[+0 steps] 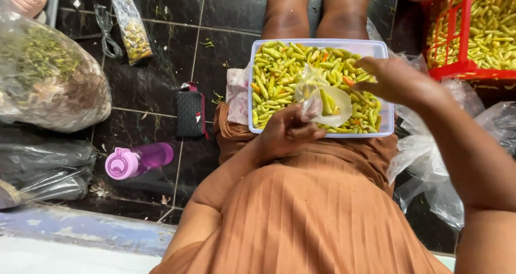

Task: Packing green chilies into small plastic bags from a tray while sitting on the floor.

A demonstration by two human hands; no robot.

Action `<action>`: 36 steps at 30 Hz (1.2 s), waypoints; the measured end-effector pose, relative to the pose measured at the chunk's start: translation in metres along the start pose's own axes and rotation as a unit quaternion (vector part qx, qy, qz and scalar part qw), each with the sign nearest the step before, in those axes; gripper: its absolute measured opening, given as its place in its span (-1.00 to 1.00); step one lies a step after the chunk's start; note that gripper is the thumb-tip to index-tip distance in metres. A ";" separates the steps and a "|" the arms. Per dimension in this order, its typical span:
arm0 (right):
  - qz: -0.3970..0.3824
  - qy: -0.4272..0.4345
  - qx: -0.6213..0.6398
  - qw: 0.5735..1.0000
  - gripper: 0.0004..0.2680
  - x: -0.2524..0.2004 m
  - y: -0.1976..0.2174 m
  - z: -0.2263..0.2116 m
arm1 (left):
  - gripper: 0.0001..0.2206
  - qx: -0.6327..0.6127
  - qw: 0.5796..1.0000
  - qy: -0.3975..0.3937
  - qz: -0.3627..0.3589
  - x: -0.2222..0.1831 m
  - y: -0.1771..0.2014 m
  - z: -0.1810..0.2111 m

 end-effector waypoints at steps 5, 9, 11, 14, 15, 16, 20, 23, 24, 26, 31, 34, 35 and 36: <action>-0.054 0.047 -0.007 0.997 -0.29 0.010 -0.067 -0.002 | -0.88 0.030 0.999 -0.025 -0.029 0.001 0.000 0.004; 0.011 0.127 0.047 0.991 -0.37 -0.008 -0.067 0.000 | -0.88 0.060 0.997 -0.026 -0.038 0.004 -0.002 -0.001; 0.045 0.164 0.062 0.983 -0.45 -0.014 -0.055 0.003 | -0.87 0.070 0.996 -0.027 -0.045 0.006 -0.005 -0.001; 0.089 0.146 0.112 0.979 -0.75 -0.028 -0.010 -0.008 | -0.91 0.037 0.999 -0.029 -0.028 0.003 -0.015 0.005; 0.079 0.096 0.113 0.986 -0.77 -0.035 0.007 -0.015 | -0.83 0.022 0.999 -0.027 -0.039 0.001 -0.022 0.009; 0.069 0.046 0.113 0.990 -0.79 -0.043 0.023 -0.022 | -0.76 0.006 0.998 -0.026 -0.049 -0.001 -0.029 0.012; 0.121 0.160 0.067 0.977 -0.79 -0.078 0.071 -0.053 | -0.79 0.011 0.998 -0.017 -0.052 -0.002 -0.026 0.012; 0.105 0.265 0.013 0.959 -0.80 -0.108 0.085 -0.106 | -0.78 0.016 0.998 -0.007 -0.054 -0.001 -0.023 0.007; 0.100 0.302 -0.023 0.948 -0.82 -0.114 0.081 -0.123 | -0.78 0.002 0.999 0.000 -0.040 0.000 -0.020 0.004; 0.097 0.341 -0.064 0.933 -0.84 -0.122 0.070 -0.145 | -0.77 -0.008 1.000 0.002 -0.030 0.003 -0.015 0.002; 0.010 0.296 -0.099 0.950 -0.70 -0.112 0.035 -0.159 | -0.72 0.059 0.997 -0.026 -0.036 -0.002 -0.026 0.011; 0.124 0.345 -0.063 0.928 -0.81 -0.120 0.058 -0.171 | -0.79 0.010 0.998 -0.053 -0.045 -0.001 -0.032 0.018; 0.119 0.345 -0.063 0.929 -0.81 -0.119 0.054 -0.171 | -0.79 0.005 0.998 -0.055 -0.043 -0.002 -0.031 0.019; 0.129 0.348 -0.056 0.927 -0.83 -0.120 0.054 -0.172 | -0.79 0.025 0.997 -0.054 -0.053 -0.004 -0.033 0.020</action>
Point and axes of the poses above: each hand's wrist, its own x-axis towards the middle knuckle, its own y-axis out of the back of the hand, z = x × y, the point moved 8 cm from there along x, towards the middle knuckle, and after that the axes turned 2 degrees about x, right-handed, at the moved point
